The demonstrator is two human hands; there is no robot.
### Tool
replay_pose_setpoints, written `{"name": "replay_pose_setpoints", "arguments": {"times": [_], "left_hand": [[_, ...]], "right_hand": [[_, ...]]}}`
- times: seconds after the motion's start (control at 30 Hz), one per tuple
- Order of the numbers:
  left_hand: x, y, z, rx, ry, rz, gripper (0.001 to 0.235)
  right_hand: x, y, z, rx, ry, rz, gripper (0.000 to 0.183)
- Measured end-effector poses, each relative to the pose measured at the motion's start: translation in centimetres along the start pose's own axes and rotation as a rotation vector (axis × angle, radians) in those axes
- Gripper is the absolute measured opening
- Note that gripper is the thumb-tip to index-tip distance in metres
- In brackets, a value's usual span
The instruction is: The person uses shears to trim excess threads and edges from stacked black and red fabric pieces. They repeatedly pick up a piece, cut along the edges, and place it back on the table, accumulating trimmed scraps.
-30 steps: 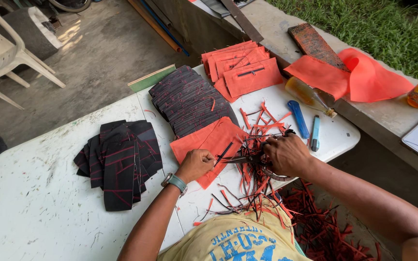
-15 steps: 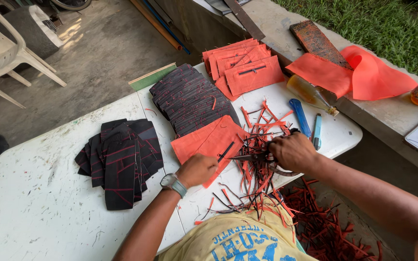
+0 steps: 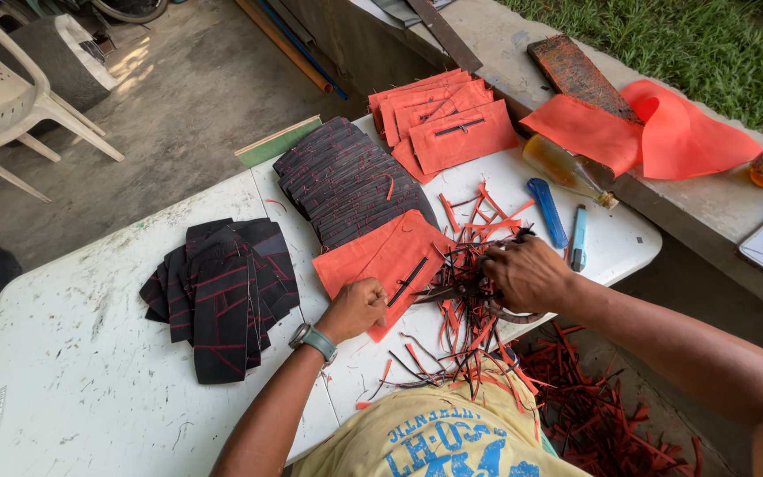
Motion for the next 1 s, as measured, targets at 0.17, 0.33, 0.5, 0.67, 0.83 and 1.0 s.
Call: {"name": "replay_pose_setpoints", "arguments": {"times": [0.17, 0.33, 0.5, 0.67, 0.83, 1.0], "left_hand": [[-0.5, -0.5, -2.3, 0.037, 0.164, -0.015, 0.013], [0.0, -0.7, -1.9, 0.024, 0.252, -0.007, 0.015], [-2.1, 2.9, 2.5, -0.047, 0.064, -0.217, 0.024], [-4.2, 4.5, 4.9, -0.222, -0.516, 0.17, 0.043], [-2.2, 1.9, 4.5, -0.256, -0.671, 0.345, 0.044], [-0.7, 3.7, 4.4, -0.329, -0.552, 0.453, 0.019]], "right_hand": [[-0.7, -2.1, -1.7, 0.047, -0.016, 0.023, 0.03], [-1.7, -3.1, -2.2, 0.063, 0.047, -0.125, 0.03], [-1.0, -0.4, 1.6, -0.102, -0.027, -0.034, 0.019], [-2.2, 3.4, 4.2, -0.379, -0.222, 0.05, 0.025], [-4.7, 5.2, 4.4, -0.485, -0.478, 0.422, 0.044], [-8.4, 5.3, 1.0, -0.549, -1.257, 0.543, 0.049]]}}
Point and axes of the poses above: each hand's wrist, its own y-axis away from the middle knuckle, its own x-axis out of the back of the hand, z = x × y, the point moved 3 cm from there along -y, towards the middle knuckle, and after that the axes turned 7 degrees about x, right-handed, at the moved point
